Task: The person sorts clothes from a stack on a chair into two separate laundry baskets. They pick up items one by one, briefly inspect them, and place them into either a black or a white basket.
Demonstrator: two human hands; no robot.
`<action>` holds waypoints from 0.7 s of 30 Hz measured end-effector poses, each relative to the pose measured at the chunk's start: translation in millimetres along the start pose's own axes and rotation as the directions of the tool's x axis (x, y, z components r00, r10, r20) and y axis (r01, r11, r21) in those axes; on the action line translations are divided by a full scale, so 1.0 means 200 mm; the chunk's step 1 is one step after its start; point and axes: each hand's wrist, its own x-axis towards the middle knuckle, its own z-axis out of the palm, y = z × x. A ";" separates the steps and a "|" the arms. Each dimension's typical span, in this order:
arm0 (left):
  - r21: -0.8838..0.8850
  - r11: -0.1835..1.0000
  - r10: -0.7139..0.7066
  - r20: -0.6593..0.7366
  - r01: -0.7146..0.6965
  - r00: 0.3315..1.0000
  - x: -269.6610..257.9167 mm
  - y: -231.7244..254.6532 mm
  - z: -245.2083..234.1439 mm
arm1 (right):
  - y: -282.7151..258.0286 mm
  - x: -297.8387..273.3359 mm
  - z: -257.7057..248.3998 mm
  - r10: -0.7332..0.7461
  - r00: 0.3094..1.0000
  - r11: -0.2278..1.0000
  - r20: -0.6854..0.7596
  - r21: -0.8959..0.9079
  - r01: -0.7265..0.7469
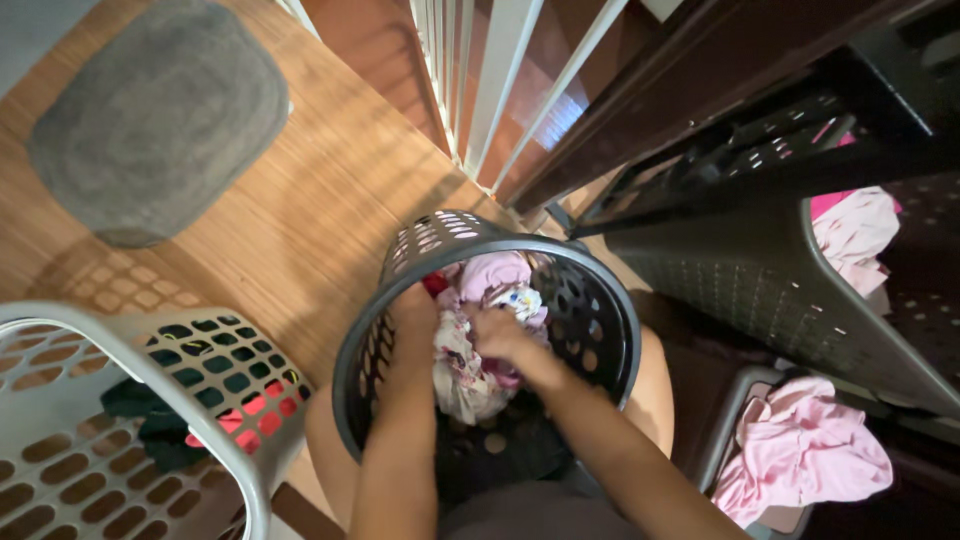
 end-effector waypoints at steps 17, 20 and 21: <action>-0.414 0.900 0.033 0.377 0.136 0.926 -0.14 0.21 0.02 | 0.15 -0.05 -0.12 -0.043 0.996 0.839 -0.081 0.538 0.080; -0.027 0.961 0.267 -0.165 -0.275 0.950 0.14 0.12 0.09 | 0.11 -0.03 -0.06 0.080 0.994 0.907 -0.072 0.418 -0.043; 0.041 0.970 0.242 -0.076 -0.240 0.967 0.17 0.10 0.13 | 0.10 -0.05 -0.02 0.129 0.990 0.914 -0.064 0.395 -0.094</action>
